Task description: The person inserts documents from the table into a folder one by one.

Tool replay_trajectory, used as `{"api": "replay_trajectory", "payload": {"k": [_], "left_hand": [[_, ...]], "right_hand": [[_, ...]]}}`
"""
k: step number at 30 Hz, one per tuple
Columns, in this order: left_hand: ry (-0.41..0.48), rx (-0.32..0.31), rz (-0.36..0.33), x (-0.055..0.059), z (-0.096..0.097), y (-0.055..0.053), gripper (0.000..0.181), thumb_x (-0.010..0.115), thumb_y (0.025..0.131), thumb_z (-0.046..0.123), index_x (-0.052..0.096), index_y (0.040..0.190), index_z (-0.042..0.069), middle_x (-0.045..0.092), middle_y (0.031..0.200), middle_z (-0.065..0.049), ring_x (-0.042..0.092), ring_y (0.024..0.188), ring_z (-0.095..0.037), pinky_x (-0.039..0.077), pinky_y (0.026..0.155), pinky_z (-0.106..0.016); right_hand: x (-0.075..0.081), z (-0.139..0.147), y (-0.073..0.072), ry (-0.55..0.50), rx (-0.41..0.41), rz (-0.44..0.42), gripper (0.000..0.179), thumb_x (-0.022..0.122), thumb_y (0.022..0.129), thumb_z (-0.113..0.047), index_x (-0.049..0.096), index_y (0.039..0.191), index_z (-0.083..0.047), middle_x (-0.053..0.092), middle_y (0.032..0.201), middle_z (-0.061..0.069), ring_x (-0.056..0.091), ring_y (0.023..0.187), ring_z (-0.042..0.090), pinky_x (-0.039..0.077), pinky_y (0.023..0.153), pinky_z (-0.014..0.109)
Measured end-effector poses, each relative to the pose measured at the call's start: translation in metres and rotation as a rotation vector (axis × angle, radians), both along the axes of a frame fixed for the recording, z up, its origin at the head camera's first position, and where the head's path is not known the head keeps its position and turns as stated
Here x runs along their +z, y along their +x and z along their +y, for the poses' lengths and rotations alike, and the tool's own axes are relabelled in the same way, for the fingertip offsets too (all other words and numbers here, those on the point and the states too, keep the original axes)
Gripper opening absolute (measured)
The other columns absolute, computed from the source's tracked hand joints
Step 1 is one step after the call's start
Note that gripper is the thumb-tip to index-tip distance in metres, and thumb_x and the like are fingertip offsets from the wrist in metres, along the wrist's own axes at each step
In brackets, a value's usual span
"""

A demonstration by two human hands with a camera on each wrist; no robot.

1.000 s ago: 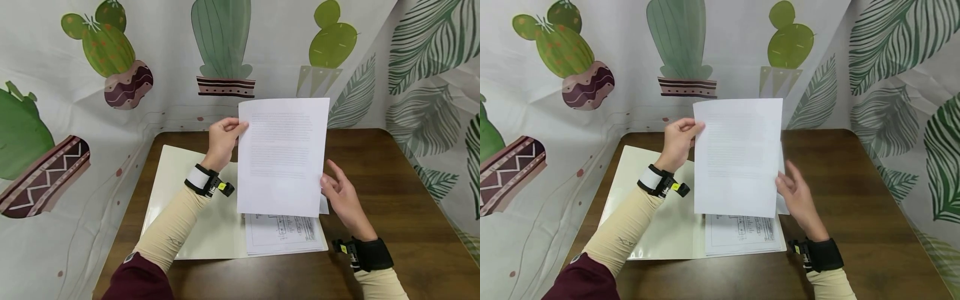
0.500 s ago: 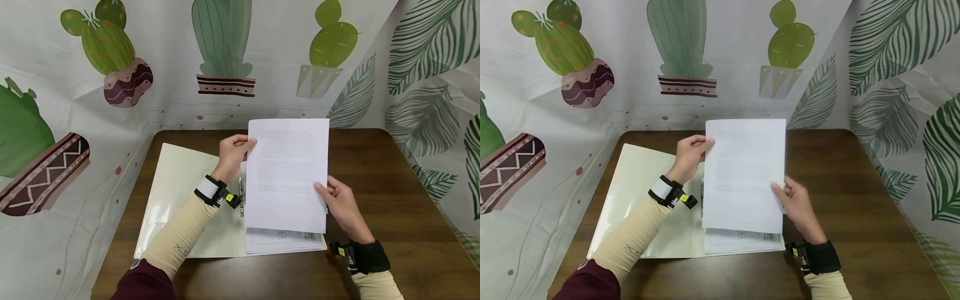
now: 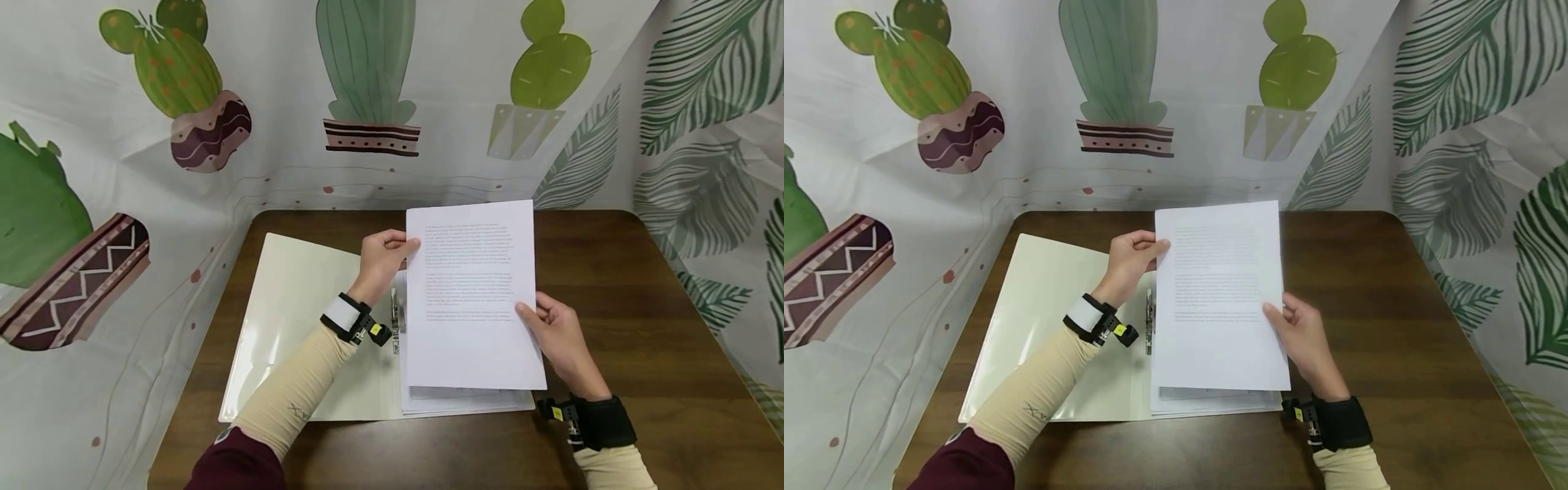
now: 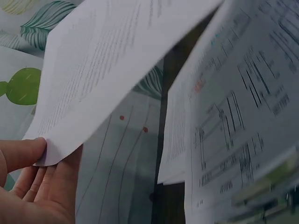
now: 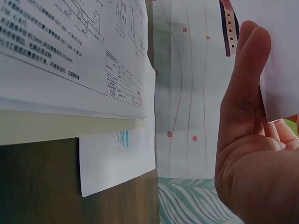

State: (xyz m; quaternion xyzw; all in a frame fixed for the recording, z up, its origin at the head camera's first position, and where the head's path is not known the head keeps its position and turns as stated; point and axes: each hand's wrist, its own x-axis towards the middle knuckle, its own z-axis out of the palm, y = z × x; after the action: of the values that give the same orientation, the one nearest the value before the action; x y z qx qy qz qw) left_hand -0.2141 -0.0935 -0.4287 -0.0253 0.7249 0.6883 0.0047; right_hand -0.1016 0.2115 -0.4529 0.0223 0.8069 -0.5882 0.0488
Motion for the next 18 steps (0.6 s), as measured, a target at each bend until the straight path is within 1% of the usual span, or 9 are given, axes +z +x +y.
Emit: {"api": "replay_trajectory", "payload": {"k": [2, 4, 7, 8, 9, 12, 14, 15, 18], "left_hand": [[-0.074, -0.003, 0.038, -0.002, -0.001, 0.001, 0.018, 0.078, 0.094, 0.019, 0.076, 0.107, 0.007, 0.076, 0.096, -0.007, 0.071, 0.084, -0.018, 0.061, 0.076, -0.035], [-0.160, -0.016, 0.094, -0.004, -0.003, 0.004, 0.022, 0.076, 0.095, 0.021, 0.075, 0.112, 0.007, 0.076, 0.101, -0.007, 0.073, 0.090, -0.019, 0.061, 0.079, -0.031], [-0.311, -0.048, 0.190, -0.006, -0.007, 0.008, 0.032, 0.071, 0.099, 0.023, 0.070, 0.127, 0.007, 0.074, 0.118, -0.011, 0.072, 0.107, -0.022, 0.058, 0.090, -0.033], [-0.365, -0.058, 0.222, -0.006, -0.009, 0.010, 0.037, 0.069, 0.100, 0.024, 0.066, 0.133, 0.006, 0.074, 0.115, -0.014, 0.072, 0.100, -0.023, 0.057, 0.092, -0.034], [-0.415, -0.069, 0.247, -0.006, -0.011, 0.012, 0.043, 0.067, 0.102, 0.025, 0.061, 0.139, 0.005, 0.071, 0.125, -0.016, 0.070, 0.111, -0.025, 0.054, 0.099, -0.037], [-0.564, -0.107, 0.292, -0.007, -0.018, 0.018, 0.060, 0.062, 0.104, 0.030, 0.043, 0.155, 0.004, 0.051, 0.151, -0.020, 0.049, 0.140, -0.029, 0.036, 0.117, -0.049], [-0.646, -0.130, 0.309, -0.007, -0.023, 0.021, 0.068, 0.061, 0.105, 0.033, 0.033, 0.160, 0.004, 0.037, 0.161, -0.021, 0.032, 0.152, -0.029, 0.023, 0.122, -0.055], [-0.683, -0.140, 0.311, -0.008, -0.026, 0.022, 0.071, 0.060, 0.105, 0.034, 0.030, 0.161, 0.004, 0.023, 0.168, -0.017, 0.011, 0.158, -0.029, 0.014, 0.124, -0.057], [-0.797, -0.152, 0.322, -0.010, -0.034, 0.027, 0.076, 0.059, 0.104, 0.039, 0.025, 0.163, 0.005, 0.014, 0.170, -0.017, 0.003, 0.158, -0.029, 0.006, 0.124, -0.060]], "right_hand": [[-0.001, 0.000, -0.001, 0.002, -0.004, -0.005, 0.050, 0.057, 0.107, -0.030, 0.052, 0.147, 0.000, 0.073, 0.117, 0.020, 0.074, 0.087, 0.017, 0.060, 0.068, 0.032], [-0.002, 0.000, -0.002, 0.004, -0.009, -0.014, 0.051, 0.057, 0.107, -0.031, 0.052, 0.147, 0.000, 0.073, 0.117, 0.019, 0.074, 0.087, 0.016, 0.060, 0.068, 0.032], [-0.005, 0.000, -0.002, -0.004, -0.008, -0.028, 0.052, 0.057, 0.107, -0.032, 0.051, 0.147, 0.001, 0.074, 0.117, 0.018, 0.074, 0.088, 0.016, 0.060, 0.069, 0.032], [-0.006, 0.001, -0.003, -0.013, -0.006, -0.035, 0.053, 0.057, 0.106, -0.032, 0.051, 0.147, 0.001, 0.074, 0.118, 0.018, 0.074, 0.089, 0.016, 0.061, 0.069, 0.032], [-0.007, 0.001, -0.004, -0.020, -0.004, -0.042, 0.053, 0.057, 0.107, -0.032, 0.051, 0.147, 0.001, 0.073, 0.118, 0.018, 0.074, 0.089, 0.016, 0.061, 0.070, 0.032], [-0.009, 0.002, -0.005, -0.025, 0.004, -0.068, 0.053, 0.057, 0.107, -0.031, 0.050, 0.147, 0.002, 0.073, 0.118, 0.017, 0.074, 0.090, 0.016, 0.061, 0.070, 0.033], [-0.011, 0.002, -0.006, -0.020, 0.010, -0.090, 0.052, 0.057, 0.107, -0.030, 0.049, 0.148, 0.002, 0.073, 0.118, 0.018, 0.074, 0.090, 0.017, 0.061, 0.070, 0.033], [-0.011, 0.001, -0.006, -0.014, 0.013, -0.101, 0.052, 0.057, 0.107, -0.030, 0.049, 0.148, 0.001, 0.073, 0.119, 0.018, 0.074, 0.090, 0.017, 0.061, 0.070, 0.033], [-0.013, 0.001, -0.007, 0.011, 0.025, -0.132, 0.052, 0.056, 0.108, -0.029, 0.048, 0.149, 0.001, 0.072, 0.119, 0.020, 0.074, 0.089, 0.017, 0.061, 0.070, 0.033]]}}
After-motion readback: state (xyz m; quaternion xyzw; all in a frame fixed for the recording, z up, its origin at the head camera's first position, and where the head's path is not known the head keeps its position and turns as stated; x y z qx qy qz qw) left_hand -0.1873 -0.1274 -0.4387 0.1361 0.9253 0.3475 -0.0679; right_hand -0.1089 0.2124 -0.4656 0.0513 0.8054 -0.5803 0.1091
